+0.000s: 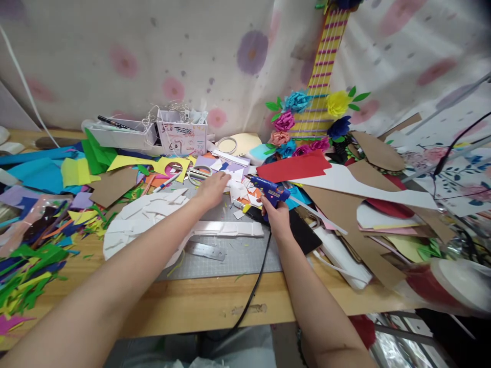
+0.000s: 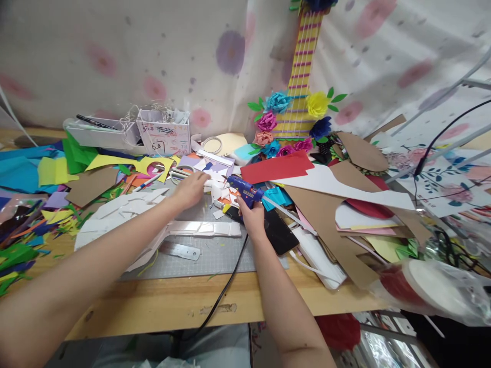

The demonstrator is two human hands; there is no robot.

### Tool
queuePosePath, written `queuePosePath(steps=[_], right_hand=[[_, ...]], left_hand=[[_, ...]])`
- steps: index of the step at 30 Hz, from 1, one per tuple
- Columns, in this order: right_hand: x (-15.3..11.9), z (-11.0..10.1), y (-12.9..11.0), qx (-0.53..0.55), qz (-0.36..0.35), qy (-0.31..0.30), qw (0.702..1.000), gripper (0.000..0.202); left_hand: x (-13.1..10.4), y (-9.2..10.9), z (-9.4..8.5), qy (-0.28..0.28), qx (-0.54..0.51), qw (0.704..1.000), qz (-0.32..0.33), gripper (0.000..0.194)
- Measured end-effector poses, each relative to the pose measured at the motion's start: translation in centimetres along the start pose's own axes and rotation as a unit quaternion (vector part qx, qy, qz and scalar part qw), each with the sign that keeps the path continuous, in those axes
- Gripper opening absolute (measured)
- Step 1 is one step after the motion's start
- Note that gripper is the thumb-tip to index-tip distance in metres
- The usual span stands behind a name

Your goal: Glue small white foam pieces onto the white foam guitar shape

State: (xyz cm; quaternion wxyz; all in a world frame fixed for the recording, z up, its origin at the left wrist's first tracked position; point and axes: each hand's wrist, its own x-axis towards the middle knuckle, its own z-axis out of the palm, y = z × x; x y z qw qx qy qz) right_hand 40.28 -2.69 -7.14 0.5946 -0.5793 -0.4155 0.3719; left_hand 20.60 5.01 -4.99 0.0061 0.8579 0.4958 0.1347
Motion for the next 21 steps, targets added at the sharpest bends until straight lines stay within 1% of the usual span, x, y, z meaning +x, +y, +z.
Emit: queuePosePath(steps=[2, 3, 4, 6, 8, 10, 12, 13, 14, 15, 16, 17, 18, 19, 21], right_hand=[[0.0, 0.0, -0.1, 0.0, 0.002, 0.001, 1.0, 0.033], [0.0, 0.0, -0.1, 0.0, 0.004, 0.002, 1.0, 0.033], [0.0, 0.0, -0.2, 0.001, 0.005, 0.004, 1.0, 0.034], [0.0, 0.0, -0.3, 0.002, 0.008, 0.007, 1.0, 0.034], [0.0, 0.0, -0.3, 0.007, 0.005, 0.007, 1.0, 0.034], [0.0, 0.0, -0.2, 0.013, -0.002, 0.005, 1.0, 0.033], [-0.1, 0.0, -0.1, 0.016, -0.009, -0.004, 1.0, 0.032], [-0.1, 0.0, -0.1, 0.014, -0.012, -0.01, 1.0, 0.032], [-0.2, 0.1, -0.1, 0.01, -0.014, -0.016, 1.0, 0.033], [-0.3, 0.1, -0.1, 0.003, -0.014, -0.024, 1.0, 0.033], [-0.4, 0.2, -0.2, -0.006, -0.013, -0.034, 0.999, 0.034], [-0.6, 0.2, -0.3, -0.014, -0.011, -0.048, 0.999, 0.035], [-0.9, 0.4, -0.4, -0.02, -0.007, -0.066, 0.998, 0.037], [-1.2, 0.5, -0.6, -0.024, 0.001, -0.088, 0.996, 0.038], [-1.8, 1.0, -0.8, -0.024, 0.015, -0.135, 0.99, 0.04]], left_hand=[[0.6, 0.9, 0.6, -0.015, -0.004, 0.994, 0.106, 0.05], [0.9, 1.1, 0.9, -0.028, -0.002, 0.989, 0.143, 0.049], [1.1, 1.2, 1.0, -0.04, 0.001, 0.985, 0.165, 0.045], [1.3, 1.0, 1.0, -0.059, 0.01, 0.984, 0.168, 0.037], [1.2, 0.6, 0.6, -0.062, 0.015, 0.989, 0.134, 0.032], [0.6, 0.0, -0.2, -0.048, 0.007, 0.996, 0.077, 0.03], [-0.2, -0.8, -1.1, -0.012, -0.032, 0.999, -0.01, 0.028], [-0.7, -1.2, -1.6, 0.012, -0.07, 0.995, -0.066, 0.029], [-1.3, -1.5, -2.1, 0.036, -0.122, 0.983, -0.128, 0.03], [-1.9, -1.8, -2.5, 0.059, -0.19, 0.962, -0.188, 0.032], [-2.5, -2.0, -2.8, 0.075, -0.272, 0.929, -0.238, 0.034], [-3.2, -2.0, -3.1, 0.083, -0.364, 0.886, -0.276, 0.034], [-3.9, -2.0, -3.3, 0.083, -0.46, 0.832, -0.3, 0.032], [-4.6, -2.0, -3.3, 0.073, -0.552, 0.77, -0.311, 0.028], [-5.9, -1.7, -3.3, 0.034, -0.689, 0.649, -0.321, 0.017]])
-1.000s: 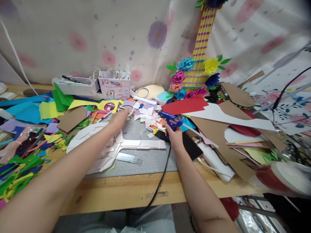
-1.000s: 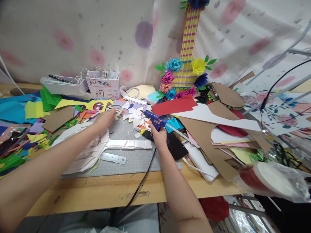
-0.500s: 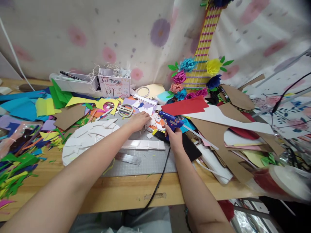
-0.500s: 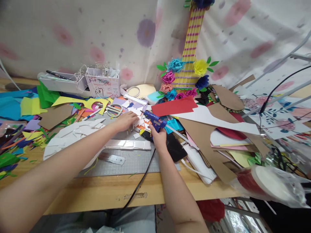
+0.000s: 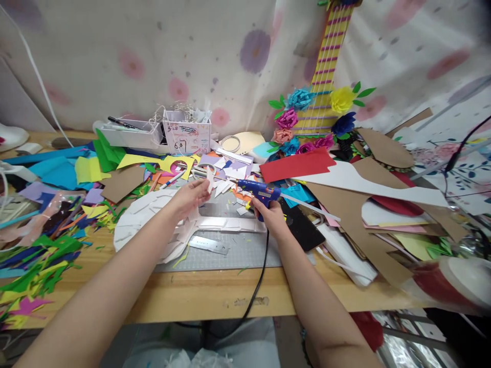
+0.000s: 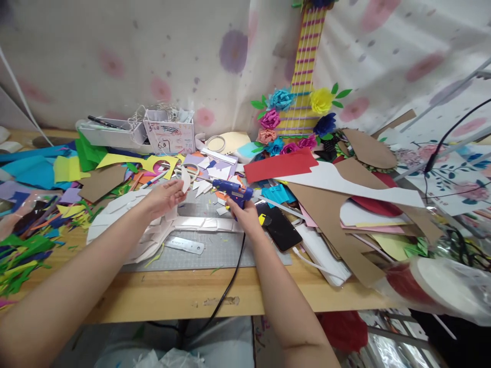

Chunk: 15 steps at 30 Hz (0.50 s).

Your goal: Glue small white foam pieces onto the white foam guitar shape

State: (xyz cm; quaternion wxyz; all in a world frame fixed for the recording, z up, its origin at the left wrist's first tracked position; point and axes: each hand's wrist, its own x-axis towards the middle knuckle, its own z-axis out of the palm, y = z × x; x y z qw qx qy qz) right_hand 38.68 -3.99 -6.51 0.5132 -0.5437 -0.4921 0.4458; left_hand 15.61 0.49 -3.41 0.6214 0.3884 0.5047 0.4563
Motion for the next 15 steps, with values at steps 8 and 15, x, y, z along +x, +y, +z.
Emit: queuePosePath(steps=[8, 15], right_hand=[[-0.9, 1.5, -0.1, -0.032, 0.017, -0.098, 0.995, 0.046], [-0.9, 1.2, 0.2, -0.054, 0.01, -0.092, 0.994, 0.042]], left_hand=[[-0.8, -1.5, -0.8, -0.068, -0.118, 0.978, -0.157, 0.014], [-0.5, -1.6, -0.8, -0.096, -0.114, 0.977, -0.15, 0.01]])
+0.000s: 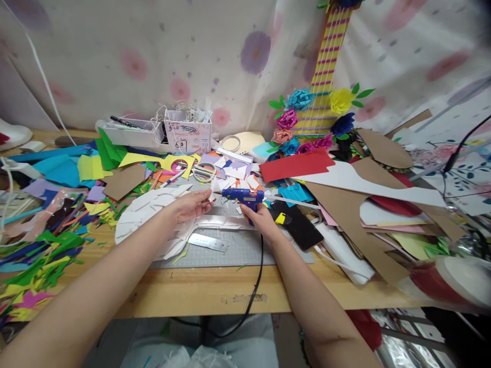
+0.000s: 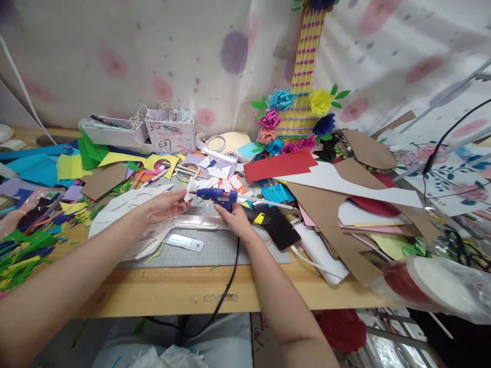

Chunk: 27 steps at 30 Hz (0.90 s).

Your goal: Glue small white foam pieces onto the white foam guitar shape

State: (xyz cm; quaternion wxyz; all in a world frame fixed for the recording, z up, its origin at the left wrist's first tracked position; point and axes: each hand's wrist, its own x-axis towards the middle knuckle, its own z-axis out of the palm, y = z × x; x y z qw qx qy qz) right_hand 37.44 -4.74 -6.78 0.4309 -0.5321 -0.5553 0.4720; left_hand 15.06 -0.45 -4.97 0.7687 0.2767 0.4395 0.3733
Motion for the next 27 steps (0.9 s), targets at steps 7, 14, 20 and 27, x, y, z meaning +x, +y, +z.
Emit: queuePosePath(steps=[7, 14, 20, 27], right_hand=[[0.8, -0.4, 1.1, 0.015, -0.005, 0.046, 0.999, 0.043], [0.8, -0.7, 1.0, 0.068, -0.02, 0.031, 0.997, 0.039], [0.8, -0.6, 1.0, 0.074, -0.026, 0.036, 0.996, 0.041], [0.9, -0.2, 1.8, 0.071, -0.006, 0.043, 0.997, 0.04]], left_hand=[[-0.9, 0.4, 0.6, 0.012, 0.022, 0.999, -0.021, 0.009], [-2.4, 2.5, -0.5, 0.044, 0.091, 0.994, 0.042, 0.003], [-5.2, 6.2, -4.5, 0.129, 0.257, 0.944, 0.16, 0.029], [-8.0, 5.4, -8.2, 0.231, 0.563, 0.773, 0.179, 0.04]])
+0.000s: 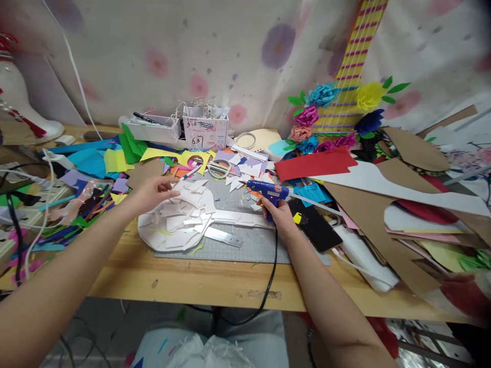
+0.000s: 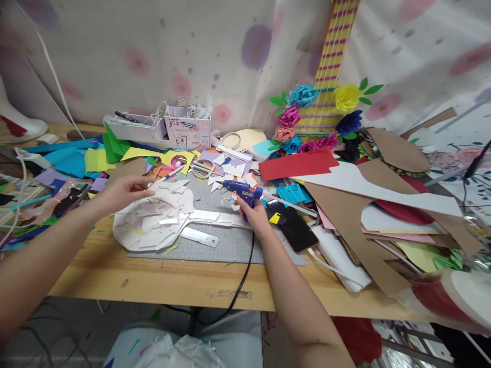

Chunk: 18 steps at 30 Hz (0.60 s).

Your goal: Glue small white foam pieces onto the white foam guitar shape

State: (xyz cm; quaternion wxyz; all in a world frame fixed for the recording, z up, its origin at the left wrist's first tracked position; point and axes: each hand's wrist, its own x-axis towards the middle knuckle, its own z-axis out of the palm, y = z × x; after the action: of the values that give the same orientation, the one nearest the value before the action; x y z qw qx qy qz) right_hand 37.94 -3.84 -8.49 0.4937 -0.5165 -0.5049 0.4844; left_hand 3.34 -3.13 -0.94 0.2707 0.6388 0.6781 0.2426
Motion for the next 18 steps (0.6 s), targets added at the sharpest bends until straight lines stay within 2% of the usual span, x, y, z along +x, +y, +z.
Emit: queuePosePath(steps=[3, 7, 13, 18], right_hand=[[0.0, 0.0, 0.1, 0.009, -0.003, 0.007, 1.0, 0.04], [-0.1, -0.2, 0.2, 0.007, -0.006, 0.01, 1.0, 0.038], [-0.2, -0.3, 0.1, 0.004, -0.012, 0.002, 1.0, 0.037], [-0.2, -0.3, 0.0, 0.0, -0.018, 0.0, 1.0, 0.038]], left_hand=[[-1.4, -1.0, 1.2, 0.008, 0.091, 0.996, 0.013, 0.042], [-2.6, -1.8, 2.2, 0.034, 0.128, 0.991, 0.024, 0.044], [-2.6, -2.7, 1.3, -0.015, 0.136, 0.988, 0.076, 0.043], [-2.3, -2.4, 1.0, -0.035, 0.17, 0.982, 0.075, 0.045]])
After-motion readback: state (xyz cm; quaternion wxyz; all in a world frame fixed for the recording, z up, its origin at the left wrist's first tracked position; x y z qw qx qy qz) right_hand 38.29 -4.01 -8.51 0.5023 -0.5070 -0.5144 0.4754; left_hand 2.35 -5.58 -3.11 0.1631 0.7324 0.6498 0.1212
